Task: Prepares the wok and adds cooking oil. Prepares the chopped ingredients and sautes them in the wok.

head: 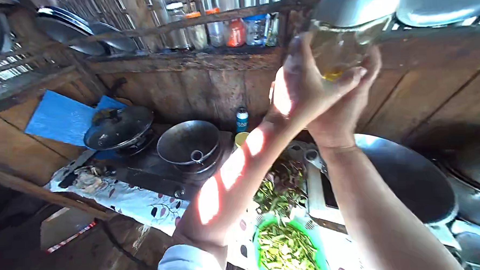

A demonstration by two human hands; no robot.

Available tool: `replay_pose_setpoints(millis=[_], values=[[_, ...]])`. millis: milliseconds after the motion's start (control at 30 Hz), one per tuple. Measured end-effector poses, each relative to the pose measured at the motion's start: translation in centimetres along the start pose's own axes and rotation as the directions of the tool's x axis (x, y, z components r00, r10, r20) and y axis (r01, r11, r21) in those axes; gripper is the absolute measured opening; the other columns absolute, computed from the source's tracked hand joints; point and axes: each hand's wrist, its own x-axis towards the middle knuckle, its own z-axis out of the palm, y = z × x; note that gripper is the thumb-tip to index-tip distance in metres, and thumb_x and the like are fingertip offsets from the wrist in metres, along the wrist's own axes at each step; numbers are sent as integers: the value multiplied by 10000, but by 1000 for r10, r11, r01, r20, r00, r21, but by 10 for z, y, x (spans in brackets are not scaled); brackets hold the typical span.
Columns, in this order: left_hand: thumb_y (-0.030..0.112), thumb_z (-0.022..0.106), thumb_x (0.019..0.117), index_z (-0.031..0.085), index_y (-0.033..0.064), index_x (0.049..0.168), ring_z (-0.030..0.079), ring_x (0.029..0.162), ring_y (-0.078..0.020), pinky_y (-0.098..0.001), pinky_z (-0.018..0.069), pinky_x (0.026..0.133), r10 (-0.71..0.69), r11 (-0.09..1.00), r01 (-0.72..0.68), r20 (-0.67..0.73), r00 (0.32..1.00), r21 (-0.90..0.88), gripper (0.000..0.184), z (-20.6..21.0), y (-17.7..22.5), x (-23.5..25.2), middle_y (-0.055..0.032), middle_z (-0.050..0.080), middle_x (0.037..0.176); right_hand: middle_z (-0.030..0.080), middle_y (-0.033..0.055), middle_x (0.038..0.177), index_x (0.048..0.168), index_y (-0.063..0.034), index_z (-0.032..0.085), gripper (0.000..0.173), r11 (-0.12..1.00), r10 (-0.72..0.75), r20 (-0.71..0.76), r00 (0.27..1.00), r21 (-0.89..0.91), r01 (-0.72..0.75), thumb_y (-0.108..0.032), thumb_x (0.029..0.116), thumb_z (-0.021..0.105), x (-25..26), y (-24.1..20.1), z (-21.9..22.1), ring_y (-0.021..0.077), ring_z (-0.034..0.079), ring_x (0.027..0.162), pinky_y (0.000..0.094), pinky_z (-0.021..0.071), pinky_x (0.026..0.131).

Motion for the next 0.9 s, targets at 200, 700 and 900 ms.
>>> replay_pose_setpoints(millis=[200, 700, 900], values=[[337, 891, 770, 471, -23, 1431, 637, 1155, -176, -359, 520, 1018, -126, 981, 138, -88, 988, 138, 861, -144, -93, 61, -161, 655, 1249, 573, 249, 1379, 1516, 131, 278, 949, 957, 275, 197, 941, 34, -287, -104, 781, 831, 3, -53, 183, 213, 627, 1232, 348, 527, 1059], [254, 865, 821, 285, -15, 1570, 483, 1387, -222, -381, 421, 1140, -275, 947, 317, -381, 883, 51, 984, -291, -240, 202, -182, 476, 1520, 316, 254, 1631, 1636, -167, 289, 930, 943, 316, 693, 648, -305, -134, -189, 836, 762, -42, -53, 333, 475, 452, 1392, 711, 457, 940], [332, 864, 768, 344, -44, 1519, 574, 1306, -220, -359, 470, 1109, -63, 920, 258, -539, 840, 294, 988, -319, -291, 304, -202, 562, 1426, 439, 210, 1575, 1589, -175, 396, 603, 826, 564, 808, -168, -554, 108, -264, 1024, 590, -46, -83, 292, 459, 381, 1457, 677, 350, 1097]])
